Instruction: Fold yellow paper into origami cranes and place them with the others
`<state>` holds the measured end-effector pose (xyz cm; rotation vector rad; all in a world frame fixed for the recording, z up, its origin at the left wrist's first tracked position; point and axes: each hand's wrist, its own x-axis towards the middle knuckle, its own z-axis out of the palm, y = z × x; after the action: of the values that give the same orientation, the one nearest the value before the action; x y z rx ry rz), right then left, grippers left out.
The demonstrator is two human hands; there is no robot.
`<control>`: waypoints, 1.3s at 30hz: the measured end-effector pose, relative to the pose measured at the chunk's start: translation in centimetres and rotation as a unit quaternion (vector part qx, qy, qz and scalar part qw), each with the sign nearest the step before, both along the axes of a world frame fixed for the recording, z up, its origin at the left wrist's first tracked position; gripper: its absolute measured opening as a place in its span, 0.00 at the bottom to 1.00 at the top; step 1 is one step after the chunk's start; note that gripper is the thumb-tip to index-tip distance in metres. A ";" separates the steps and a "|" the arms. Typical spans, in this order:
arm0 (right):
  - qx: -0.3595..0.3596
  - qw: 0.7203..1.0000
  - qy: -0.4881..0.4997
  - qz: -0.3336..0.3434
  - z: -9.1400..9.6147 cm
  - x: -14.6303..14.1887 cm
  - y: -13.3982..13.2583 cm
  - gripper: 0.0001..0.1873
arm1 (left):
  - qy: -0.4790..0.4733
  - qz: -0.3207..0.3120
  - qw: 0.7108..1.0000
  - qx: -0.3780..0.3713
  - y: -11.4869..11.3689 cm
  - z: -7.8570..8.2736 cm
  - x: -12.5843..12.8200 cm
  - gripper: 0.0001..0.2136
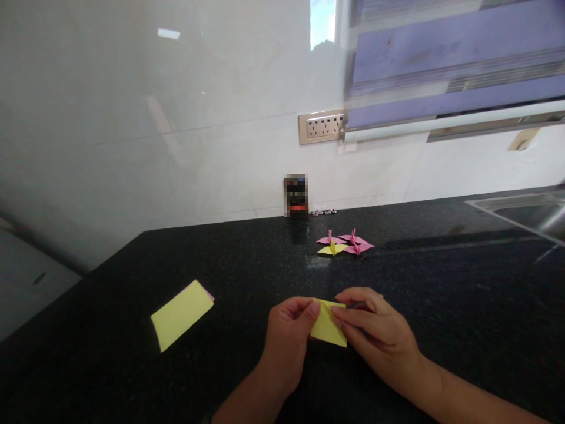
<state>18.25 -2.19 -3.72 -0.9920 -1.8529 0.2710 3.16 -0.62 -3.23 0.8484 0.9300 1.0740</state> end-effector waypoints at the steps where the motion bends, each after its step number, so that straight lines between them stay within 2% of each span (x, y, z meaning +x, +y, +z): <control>1: 0.021 0.999 -0.023 0.000 0.0 0.2 0.0 0.13 | -0.007 -0.002 1.000 -0.005 0.0 0.1 0.0 0.08; 8: 0.123 0.983 -0.138 0.019 0.5 0.9 0.4 0.12 | -0.022 -0.018 0.999 -0.035 0.1 0.4 0.0 0.08; 13: 0.148 0.970 -0.191 0.031 0.6 1.0 0.6 0.10 | -0.002 -0.036 0.998 -0.041 0.2 0.3 -0.1 0.08; 32: 0.069 0.950 -0.298 0.070 1.4 1.2 0.7 0.09 | -0.016 -0.083 0.996 -0.039 0.4 0.6 -0.6 0.09; 39: 0.055 0.946 -0.313 0.068 1.6 0.9 0.6 0.09 | -0.026 -0.064 0.996 -0.058 0.5 0.6 -0.3 0.11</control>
<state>19.12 -1.58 -2.08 -0.9357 -2.4873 -0.0848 2.88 -0.16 -2.64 0.7702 0.8745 0.9191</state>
